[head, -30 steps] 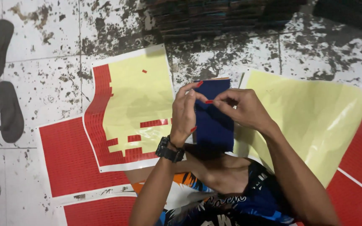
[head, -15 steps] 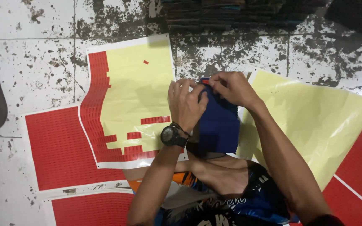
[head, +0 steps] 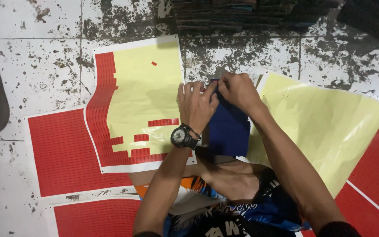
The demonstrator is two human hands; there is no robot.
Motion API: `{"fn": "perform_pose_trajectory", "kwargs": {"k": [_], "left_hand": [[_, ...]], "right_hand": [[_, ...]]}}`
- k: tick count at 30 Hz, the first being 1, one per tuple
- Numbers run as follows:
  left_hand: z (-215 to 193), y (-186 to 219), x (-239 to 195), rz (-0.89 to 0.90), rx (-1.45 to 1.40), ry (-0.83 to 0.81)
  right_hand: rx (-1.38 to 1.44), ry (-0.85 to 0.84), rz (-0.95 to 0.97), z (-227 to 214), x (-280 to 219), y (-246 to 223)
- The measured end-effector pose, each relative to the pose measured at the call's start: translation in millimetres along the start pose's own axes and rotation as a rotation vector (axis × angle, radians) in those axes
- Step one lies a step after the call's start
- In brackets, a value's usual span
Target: The person sits on the floor and peels small red stickers from a red grid sheet. They then apply these stickers to the edges of a blue notebook, followed by a dark blue notebook, and finally a white notebook.
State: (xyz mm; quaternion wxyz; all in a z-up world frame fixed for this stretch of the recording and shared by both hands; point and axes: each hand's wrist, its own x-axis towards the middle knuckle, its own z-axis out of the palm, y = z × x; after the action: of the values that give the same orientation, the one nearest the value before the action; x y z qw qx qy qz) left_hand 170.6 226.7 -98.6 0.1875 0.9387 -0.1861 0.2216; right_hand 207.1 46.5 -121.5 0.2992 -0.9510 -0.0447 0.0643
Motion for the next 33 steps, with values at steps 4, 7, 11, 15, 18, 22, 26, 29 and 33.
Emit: {"fn": "perform_pose_trajectory", "kwargs": {"k": [4, 7, 11, 15, 18, 22, 26, 29, 33], "left_hand": [[-13, 7, 6, 0.026, 0.081, 0.018], [-10, 7, 2, 0.032, 0.140, 0.029], [-8, 5, 0, 0.001, 0.002, 0.037], [-19, 3, 9, -0.178, -0.490, 0.129], [-36, 2, 15, -0.303, -0.768, 0.100], [-49, -4, 24, -0.380, -0.877, 0.066], [-43, -10, 24, -0.456, -1.030, 0.053], [-30, -15, 20, -0.514, -1.186, 0.008], [-29, -11, 24, -0.523, -1.342, -0.055]], "right_hand": [[-0.193, 0.034, 0.047, -29, -7, -27], [-0.355, 0.157, -0.165, -46, -10, -29], [-0.279, 0.278, -0.383, -33, -11, -9], [-0.456, 0.585, -0.605, -24, -17, -5], [-0.535, 0.693, -0.651, -24, -24, -8], [-0.526, 0.746, -0.670, -11, -24, -3], [-0.424, 0.486, -0.653, -10, -33, -3], [-0.057, 0.168, -0.475, -45, -46, -39], [0.486, 0.009, -0.105, -62, -42, -54]]}}
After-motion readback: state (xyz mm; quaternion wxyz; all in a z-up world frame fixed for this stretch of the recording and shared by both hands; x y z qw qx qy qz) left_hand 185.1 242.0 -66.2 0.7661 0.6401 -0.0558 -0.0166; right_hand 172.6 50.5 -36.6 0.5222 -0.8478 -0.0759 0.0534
